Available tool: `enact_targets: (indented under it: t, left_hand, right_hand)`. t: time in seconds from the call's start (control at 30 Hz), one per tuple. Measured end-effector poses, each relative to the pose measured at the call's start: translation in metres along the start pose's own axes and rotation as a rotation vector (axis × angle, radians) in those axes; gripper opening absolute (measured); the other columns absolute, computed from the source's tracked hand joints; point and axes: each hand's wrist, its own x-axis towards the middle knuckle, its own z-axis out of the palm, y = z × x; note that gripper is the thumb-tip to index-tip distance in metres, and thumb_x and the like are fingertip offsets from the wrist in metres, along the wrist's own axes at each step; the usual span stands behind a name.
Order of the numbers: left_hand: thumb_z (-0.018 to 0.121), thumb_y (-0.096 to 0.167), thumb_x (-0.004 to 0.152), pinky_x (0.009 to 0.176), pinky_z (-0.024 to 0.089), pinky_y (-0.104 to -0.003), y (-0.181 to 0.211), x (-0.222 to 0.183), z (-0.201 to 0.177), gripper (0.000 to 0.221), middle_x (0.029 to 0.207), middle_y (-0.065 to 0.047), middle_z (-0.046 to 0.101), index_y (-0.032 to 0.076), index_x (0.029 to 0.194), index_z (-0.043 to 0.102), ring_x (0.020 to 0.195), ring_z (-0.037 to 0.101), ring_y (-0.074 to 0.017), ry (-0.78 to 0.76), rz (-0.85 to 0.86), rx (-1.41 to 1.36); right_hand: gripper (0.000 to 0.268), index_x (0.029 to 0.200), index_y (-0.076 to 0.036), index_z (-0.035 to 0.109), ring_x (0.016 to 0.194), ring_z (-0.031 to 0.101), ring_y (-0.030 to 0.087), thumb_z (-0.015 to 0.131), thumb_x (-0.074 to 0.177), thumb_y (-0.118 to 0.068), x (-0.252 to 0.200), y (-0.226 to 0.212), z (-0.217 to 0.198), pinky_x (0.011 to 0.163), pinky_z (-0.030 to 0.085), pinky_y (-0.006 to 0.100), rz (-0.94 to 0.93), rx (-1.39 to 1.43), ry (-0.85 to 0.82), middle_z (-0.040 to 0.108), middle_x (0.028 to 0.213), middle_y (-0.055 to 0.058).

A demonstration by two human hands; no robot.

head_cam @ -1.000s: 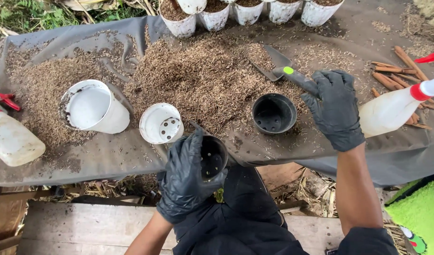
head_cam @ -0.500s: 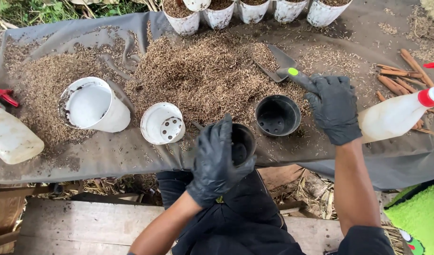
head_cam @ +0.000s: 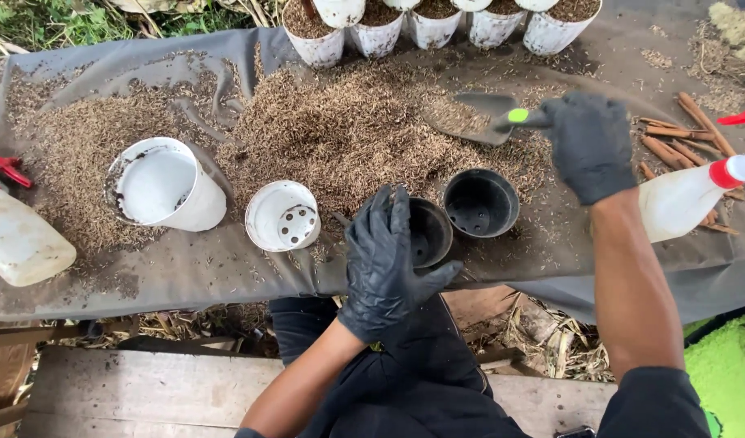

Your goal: Filling small plastic pots with soil using a hand trowel and gloved hands on a potting table.

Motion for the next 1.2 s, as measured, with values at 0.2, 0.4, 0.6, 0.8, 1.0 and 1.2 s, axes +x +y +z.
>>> enact_targets:
  t: [0.2, 0.4, 0.6, 0.8, 1.0, 1.2]
  left_hand:
    - [0.063, 0.083, 0.075, 0.114, 0.034, -0.060, -0.021, -0.005, -0.015, 0.117, 0.160, -0.024, 0.039, 0.008, 0.159, 0.029, 0.148, 0.041, -0.0436, 0.087, 0.104, 0.050]
    - [0.071, 0.082, 0.071, 0.111, 0.037, -0.061, -0.029, -0.012, -0.005, 0.129, 0.164, -0.025, 0.032, 0.006, 0.162, 0.019, 0.146, 0.040, -0.0439, -0.093, 0.115, 0.043]
    - [0.070, 0.060, 0.088, 0.114, 0.040, -0.058, -0.044, -0.008, 0.027, 0.106, 0.150, -0.027, 0.045, -0.001, 0.160, 0.022, 0.132, 0.051, -0.0410, -0.015, 0.180, 0.074]
    - [0.068, 0.071, 0.083, 0.115, 0.039, -0.055, -0.035, -0.003, 0.003, 0.116, 0.157, -0.031, 0.036, 0.000, 0.161, 0.018, 0.141, 0.044, -0.0458, -0.068, 0.144, -0.014]
    - [0.054, 0.061, 0.097, 0.108, 0.046, -0.059, -0.058, 0.044, -0.040, 0.091, 0.156, -0.035, 0.036, 0.008, 0.160, 0.017, 0.141, 0.044, -0.0499, 0.034, 0.154, -0.031]
    - [0.053, 0.062, 0.097, 0.084, 0.045, -0.050, -0.177, 0.170, 0.010, 0.097, 0.123, -0.025, 0.044, 0.002, 0.160, 0.012, 0.108, 0.046, -0.0364, -0.443, -0.104, 0.278]
  right_hand:
    - [0.014, 0.113, -0.016, 0.077, 0.107, 0.066, 0.035, 0.064, 0.109, -0.013, 0.021, -0.003, -0.008, 0.107, 0.038, 0.050, 0.009, 0.116, 0.006, 0.073, 0.108, 0.010]
    - [0.014, 0.114, -0.014, 0.077, 0.096, 0.063, 0.033, 0.067, 0.109, -0.022, 0.031, 0.006, 0.020, 0.102, 0.042, 0.051, -0.034, 0.179, 0.016, 0.067, 0.095, 0.010]
    - [0.015, 0.116, -0.013, 0.077, 0.101, 0.064, 0.037, 0.068, 0.107, -0.022, 0.033, 0.002, 0.017, 0.106, 0.039, 0.053, -0.035, 0.219, 0.028, 0.068, 0.101, 0.014]
    - [0.014, 0.116, -0.011, 0.076, 0.109, 0.062, 0.041, 0.065, 0.108, -0.013, 0.035, 0.003, 0.017, 0.105, 0.040, 0.055, -0.033, 0.219, 0.033, 0.070, 0.108, 0.018]
    - [0.020, 0.119, -0.017, 0.078, 0.103, 0.061, 0.039, 0.068, 0.102, -0.013, 0.049, 0.016, 0.038, 0.098, 0.042, 0.056, -0.026, 0.228, 0.042, 0.068, 0.115, 0.015]
    - [0.026, 0.119, -0.018, 0.078, 0.084, 0.052, 0.027, 0.068, 0.103, -0.037, 0.072, -0.016, 0.024, 0.083, 0.035, 0.039, -0.075, 0.389, -0.011, 0.065, 0.090, 0.008]
